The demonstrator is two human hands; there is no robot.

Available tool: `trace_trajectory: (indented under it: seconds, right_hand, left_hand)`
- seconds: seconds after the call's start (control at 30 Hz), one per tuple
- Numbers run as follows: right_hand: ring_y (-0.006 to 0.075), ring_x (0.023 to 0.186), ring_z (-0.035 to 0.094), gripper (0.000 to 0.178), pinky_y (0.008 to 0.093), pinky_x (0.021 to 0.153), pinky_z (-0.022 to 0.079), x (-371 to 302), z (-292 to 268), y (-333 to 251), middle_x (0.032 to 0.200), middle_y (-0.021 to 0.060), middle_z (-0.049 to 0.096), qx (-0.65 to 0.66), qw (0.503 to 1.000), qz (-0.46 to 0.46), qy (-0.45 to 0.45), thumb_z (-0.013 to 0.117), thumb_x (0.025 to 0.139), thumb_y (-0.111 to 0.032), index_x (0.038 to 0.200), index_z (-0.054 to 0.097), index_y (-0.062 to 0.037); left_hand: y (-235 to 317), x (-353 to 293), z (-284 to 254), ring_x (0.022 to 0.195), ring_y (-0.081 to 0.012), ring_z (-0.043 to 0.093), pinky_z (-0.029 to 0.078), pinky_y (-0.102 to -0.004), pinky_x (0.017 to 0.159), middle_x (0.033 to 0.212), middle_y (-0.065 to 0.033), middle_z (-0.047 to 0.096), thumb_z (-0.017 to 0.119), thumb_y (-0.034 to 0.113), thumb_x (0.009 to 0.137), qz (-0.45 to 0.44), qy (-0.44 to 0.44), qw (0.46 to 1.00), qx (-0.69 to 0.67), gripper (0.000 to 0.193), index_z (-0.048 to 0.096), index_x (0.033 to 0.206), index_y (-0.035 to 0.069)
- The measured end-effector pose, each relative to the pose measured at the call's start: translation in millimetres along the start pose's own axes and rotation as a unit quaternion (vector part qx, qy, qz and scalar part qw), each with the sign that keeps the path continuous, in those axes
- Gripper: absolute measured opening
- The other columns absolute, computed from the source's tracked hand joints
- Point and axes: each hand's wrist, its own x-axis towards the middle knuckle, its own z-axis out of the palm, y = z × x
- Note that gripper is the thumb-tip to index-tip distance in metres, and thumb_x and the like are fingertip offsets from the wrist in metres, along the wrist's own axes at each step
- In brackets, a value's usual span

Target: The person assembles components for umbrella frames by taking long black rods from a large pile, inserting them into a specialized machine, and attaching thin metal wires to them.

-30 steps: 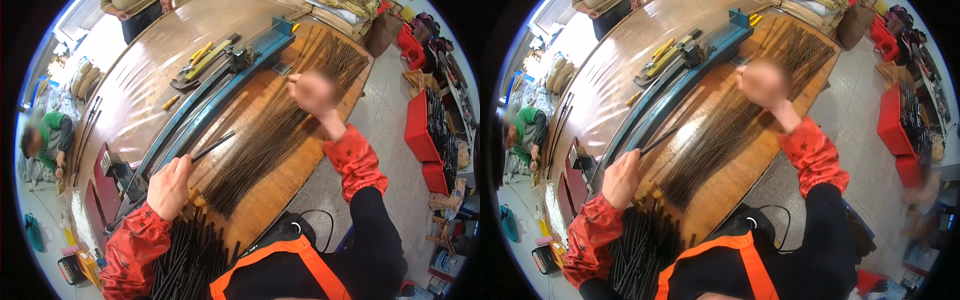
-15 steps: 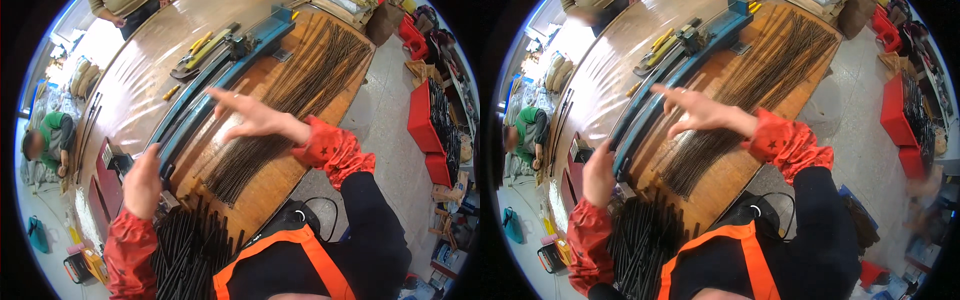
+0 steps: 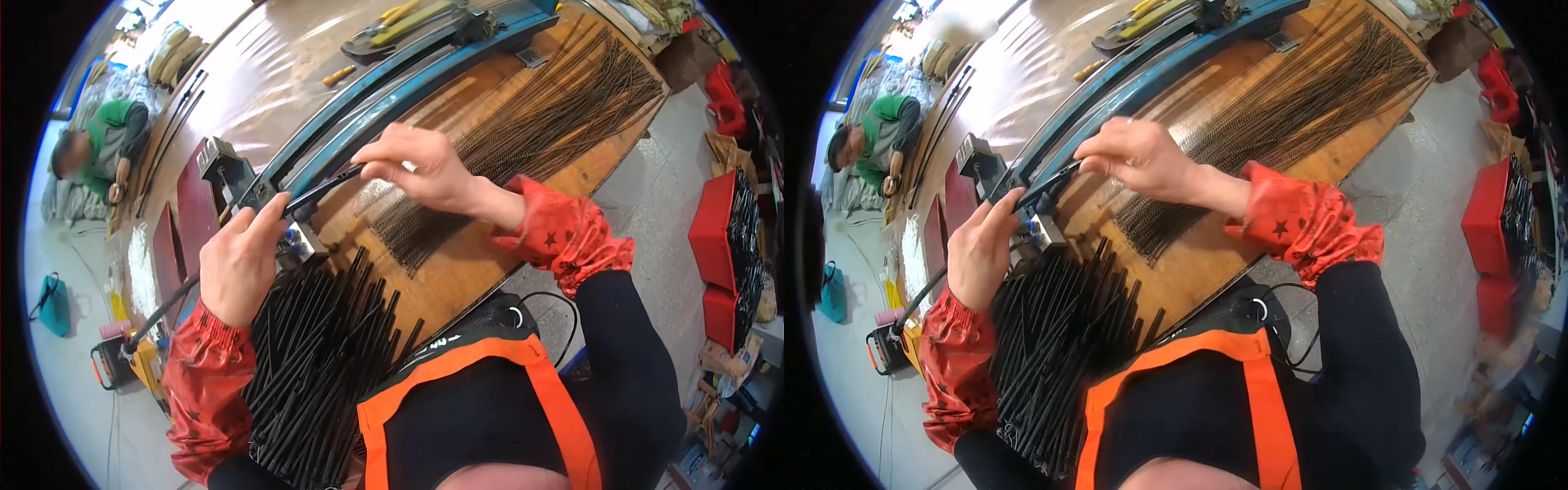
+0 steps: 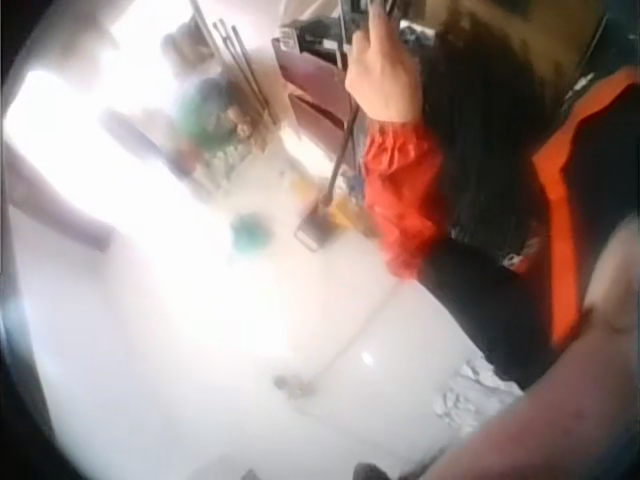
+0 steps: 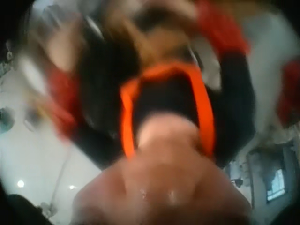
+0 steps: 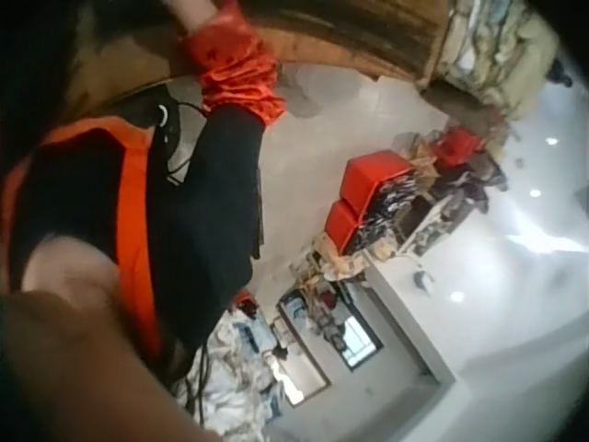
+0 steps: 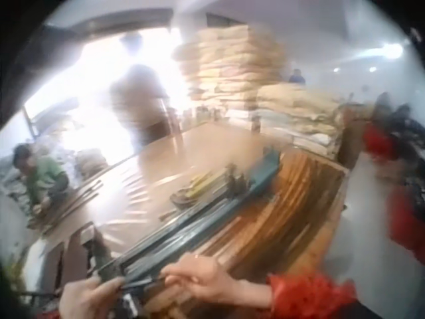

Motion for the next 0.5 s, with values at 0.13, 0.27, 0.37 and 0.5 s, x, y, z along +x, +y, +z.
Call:
trace_trajectory:
  seconds: [0.13, 0.27, 0.37, 0.5]
  right_hand:
    - [0.0123, 0.063, 0.06, 0.021, 0.0269, 0.057, 0.052, -8.5, -24.7, 36.9, 0.073, 0.0003, 0.068, -0.114, 0.987, -0.076, 0.081, 0.074, 0.089, -0.028, 0.108, 0.077, -0.0189]
    - [0.0125, 0.056, 0.047, 0.035, 0.0309, 0.049, 0.038, 1.2, 14.1, 1.9, 0.064, -0.0009, 0.049, -0.152, 0.968, -0.197, 0.034, 0.076, 0.085, -0.028, 0.117, 0.075, -0.0125]
    - [0.016, 0.059, 0.049, 0.038, 0.0304, 0.052, 0.04, 14.6, 0.7, 19.5, 0.067, 0.0013, 0.051, -0.159, 0.964, -0.204, 0.06, 0.077, 0.083, -0.024, 0.119, 0.073, -0.0117]
    - [0.0281, 0.08, 0.068, 0.024, 0.039, 0.071, 0.051, -13.7, -37.0, 67.2, 0.091, 0.0078, 0.074, -0.243, 0.97, -0.005, 0.021, 0.065, 0.091, -0.009, 0.114, 0.069, -0.0089]
  left_hand:
    - [-12.4, -27.7, -8.8, 0.062, -0.0323, 0.059, 0.047, -0.0424, 0.057, 0.073, -0.0125, 0.054, 0.067, 0.006, 0.089, -0.034, 0.051, 0.998, 0.005, 0.036, 0.068, 0.124, 0.016]
    - [2.1, -24.8, 4.5, 0.062, -0.0311, 0.059, 0.047, -0.0423, 0.058, 0.074, -0.0122, 0.055, 0.067, 0.002, 0.087, 0.001, 0.039, 0.999, -0.031, 0.04, 0.068, 0.124, 0.016]
    - [-14.5, -34.3, -0.2, 0.071, -0.0313, 0.062, 0.05, -0.0413, 0.064, 0.081, -0.0123, 0.06, 0.067, 0.0, 0.086, -0.018, 0.097, 0.995, -0.003, 0.036, 0.067, 0.12, 0.013]
    - [-75.8, -64.6, -33.2, 0.074, -0.035, 0.063, 0.05, -0.0408, 0.07, 0.09, -0.0175, 0.065, 0.063, 0.007, 0.096, -0.094, 0.212, 0.973, 0.025, 0.017, 0.066, 0.112, 0.004]
